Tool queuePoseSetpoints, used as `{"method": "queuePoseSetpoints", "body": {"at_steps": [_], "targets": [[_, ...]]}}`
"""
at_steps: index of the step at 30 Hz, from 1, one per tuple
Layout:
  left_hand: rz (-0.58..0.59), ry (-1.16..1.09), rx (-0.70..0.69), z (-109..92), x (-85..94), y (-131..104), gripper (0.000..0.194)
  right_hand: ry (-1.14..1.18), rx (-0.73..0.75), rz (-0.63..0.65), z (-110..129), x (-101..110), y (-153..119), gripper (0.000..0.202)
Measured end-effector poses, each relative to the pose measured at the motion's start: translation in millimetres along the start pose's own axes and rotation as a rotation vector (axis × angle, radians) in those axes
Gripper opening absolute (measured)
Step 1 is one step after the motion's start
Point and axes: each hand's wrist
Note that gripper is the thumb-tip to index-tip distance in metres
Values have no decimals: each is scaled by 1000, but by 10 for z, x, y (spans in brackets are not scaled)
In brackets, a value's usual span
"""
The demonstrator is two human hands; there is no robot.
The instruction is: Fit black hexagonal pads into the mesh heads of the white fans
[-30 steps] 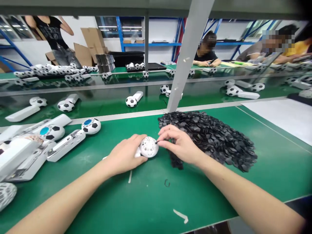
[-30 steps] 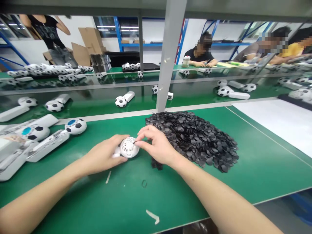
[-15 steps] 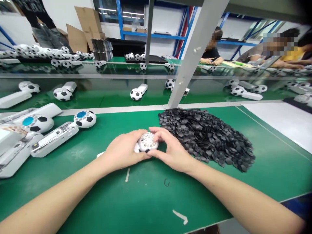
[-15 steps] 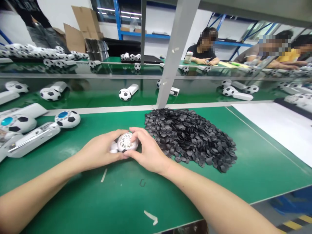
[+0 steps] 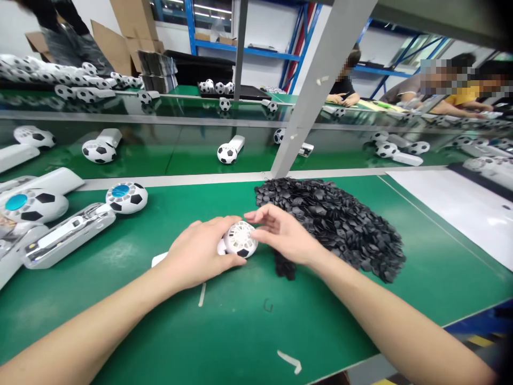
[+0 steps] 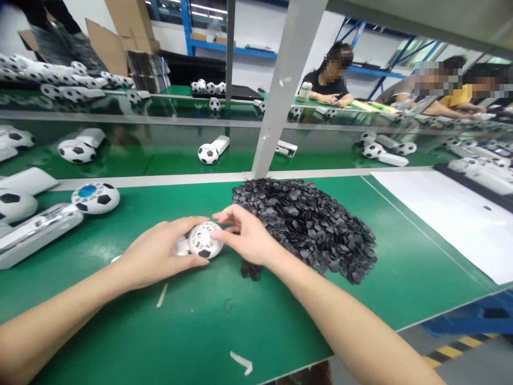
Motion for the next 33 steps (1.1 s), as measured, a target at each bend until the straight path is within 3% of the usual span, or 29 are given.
{"method": "queuePoseSetpoints", "body": {"at_steps": [4, 10, 12, 15, 18, 24, 29, 33], "targets": [[14, 136, -88, 127, 20, 29, 56, -496, 50, -61, -70, 225, 28, 8], [-47, 280, -120, 213, 11, 13, 58, -941, 128, 20, -66, 115, 8, 17], [-51, 276, -166, 209, -4, 1, 61, -915, 136, -19, -42, 89, 1, 19], [-60, 254, -218, 201, -25, -5, 62, -644, 147, -69, 37, 101, -42, 15], [-71, 234, -216, 208, -42, 2, 62, -454, 191, -23, 149, 118, -113, 15], [-49, 208, -207, 210, -32, -5, 65, -446, 285, 35, 232, 89, -191, 18], [-32, 149, -172, 154, -17, -33, 63, -409, 249, -43, 250, 68, -212, 12], [-80, 110, -126, 129, -62, -30, 74, -334, 159, 4, 243, 11, -214, 12]]}}
Point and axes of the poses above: each hand's wrist, its own y-axis towards the middle knuckle, its own x-axis out of the back of the hand, z = x × y, and after that the axes turned 8 degrees about -x, right-handed
